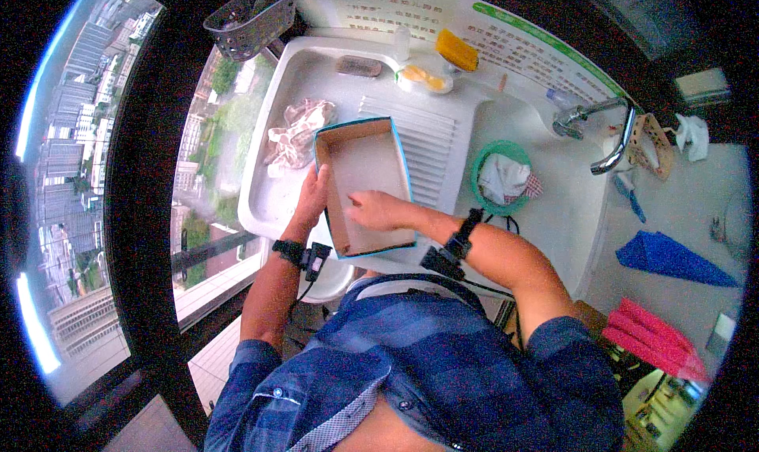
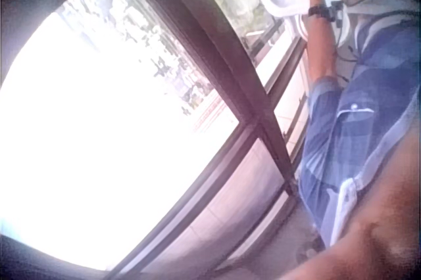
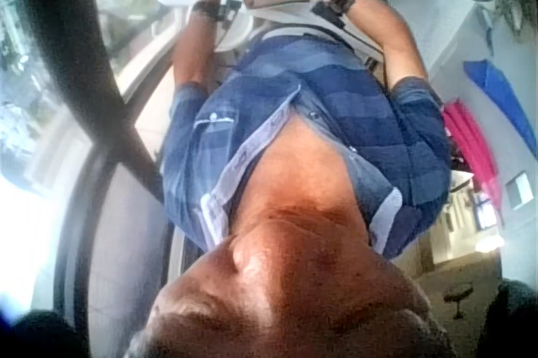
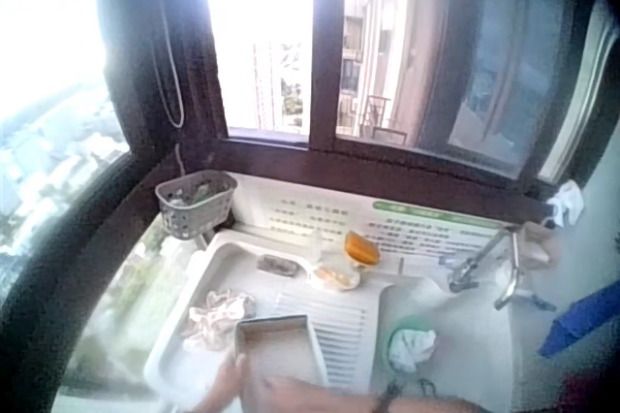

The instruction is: The person assembles a small cardboard box by folding its flaps and applying glue to secure the edges. They handle a cardboard piece, a glue bottle, and the box itself, working at a sink area with a city view outside.

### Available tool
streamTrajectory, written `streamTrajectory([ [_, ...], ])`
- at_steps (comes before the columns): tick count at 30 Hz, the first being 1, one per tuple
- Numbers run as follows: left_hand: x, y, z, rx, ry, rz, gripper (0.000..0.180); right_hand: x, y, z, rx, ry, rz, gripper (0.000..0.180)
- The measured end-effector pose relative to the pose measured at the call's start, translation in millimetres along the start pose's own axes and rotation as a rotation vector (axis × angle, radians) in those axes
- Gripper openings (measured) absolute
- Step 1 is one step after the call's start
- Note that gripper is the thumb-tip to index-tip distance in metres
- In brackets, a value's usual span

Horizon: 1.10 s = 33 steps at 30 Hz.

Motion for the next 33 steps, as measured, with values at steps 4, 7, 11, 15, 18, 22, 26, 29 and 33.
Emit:
streamTrajectory([
  [4, 0, -1, -3, -0.070, 0.014, -0.030, 0.039, -13, 1, 32, -0.417, -0.369, 0.141, 0.057],
  [7, -6, -2, 1, -0.206, -0.032, -0.078, 0.031, -11, -14, 38, -0.442, -0.268, 0.172, 0.057],
  [11, -10, -6, 10, -0.195, -0.061, -0.108, 0.027, -30, -29, 16, -0.615, -0.316, 0.137, 0.063],
  [15, -6, -6, 6, -0.223, -0.052, -0.169, 0.027, -33, -27, 18, -0.692, -0.305, 0.165, 0.068],
  [18, -3, -9, 2, -0.245, -0.027, -0.190, 0.028, -28, -27, 20, -0.698, -0.310, 0.148, 0.070],
  [22, -6, -12, 9, -0.268, -0.088, -0.218, 0.027, -26, -28, 21, -0.701, -0.307, 0.112, 0.071],
  [26, -6, -13, 3, -0.295, -0.053, -0.173, 0.028, -31, -32, 11, -0.730, -0.297, 0.161, 0.072],
  [29, -3, -10, -1, -0.326, -0.078, -0.219, 0.027, -25, -24, 26, -0.736, -0.302, 0.162, 0.073],
  [33, -3, -11, -1, -0.315, -0.062, -0.208, 0.025, -26, -26, 22, -0.719, -0.296, 0.156, 0.071],
])
Point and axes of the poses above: each hand's wrist, its own x-axis away from the middle knuckle, its own y-axis out of the back of the hand, z = x × y, the point moved 2 cm from there along -x, towards the middle knuckle, and after that the axes turned 12 degrees about -z, right-handed, at the moved point
